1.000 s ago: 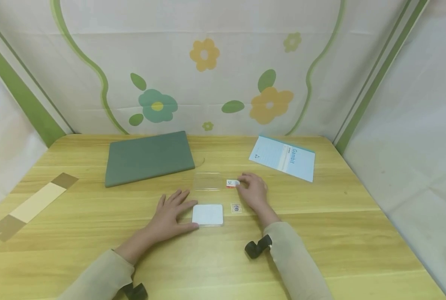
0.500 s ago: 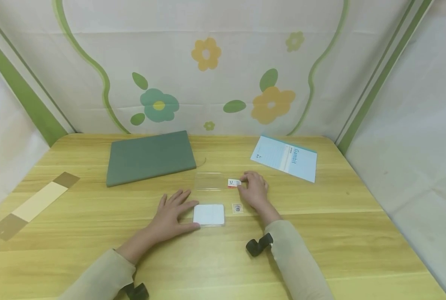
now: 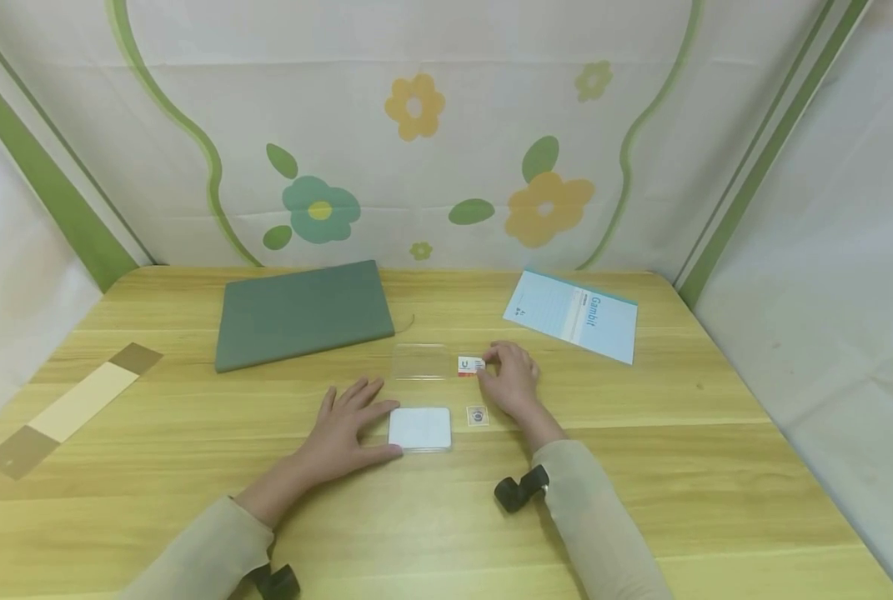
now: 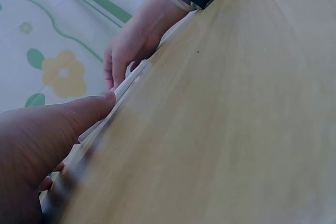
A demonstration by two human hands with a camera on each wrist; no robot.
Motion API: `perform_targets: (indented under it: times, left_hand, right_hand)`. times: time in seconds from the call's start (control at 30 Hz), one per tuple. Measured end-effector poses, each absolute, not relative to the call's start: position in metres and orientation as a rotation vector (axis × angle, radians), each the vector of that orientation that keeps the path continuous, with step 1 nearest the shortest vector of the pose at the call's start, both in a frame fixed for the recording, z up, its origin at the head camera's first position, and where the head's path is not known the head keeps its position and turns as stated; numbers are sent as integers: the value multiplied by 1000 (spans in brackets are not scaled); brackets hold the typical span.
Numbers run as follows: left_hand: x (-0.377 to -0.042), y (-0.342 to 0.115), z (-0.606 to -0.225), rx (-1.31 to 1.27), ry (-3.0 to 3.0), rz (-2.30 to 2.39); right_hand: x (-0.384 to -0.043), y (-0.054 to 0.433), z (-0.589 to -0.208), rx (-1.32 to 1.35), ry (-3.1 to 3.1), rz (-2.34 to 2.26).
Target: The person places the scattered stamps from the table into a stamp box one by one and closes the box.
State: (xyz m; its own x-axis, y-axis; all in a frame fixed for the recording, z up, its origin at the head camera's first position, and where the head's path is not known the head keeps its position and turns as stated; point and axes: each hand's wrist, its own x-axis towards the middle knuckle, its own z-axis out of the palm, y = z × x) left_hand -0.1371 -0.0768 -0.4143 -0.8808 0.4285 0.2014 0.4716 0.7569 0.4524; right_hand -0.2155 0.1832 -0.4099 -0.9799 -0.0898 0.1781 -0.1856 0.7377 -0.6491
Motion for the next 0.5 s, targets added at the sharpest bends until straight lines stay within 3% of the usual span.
perform_targets:
  times: [0.5]
  left_hand:
    - [-138, -77, -416, -743, -2851, -772]
  right_hand:
    - [-217, 182, -411, 183, -2755, 1132]
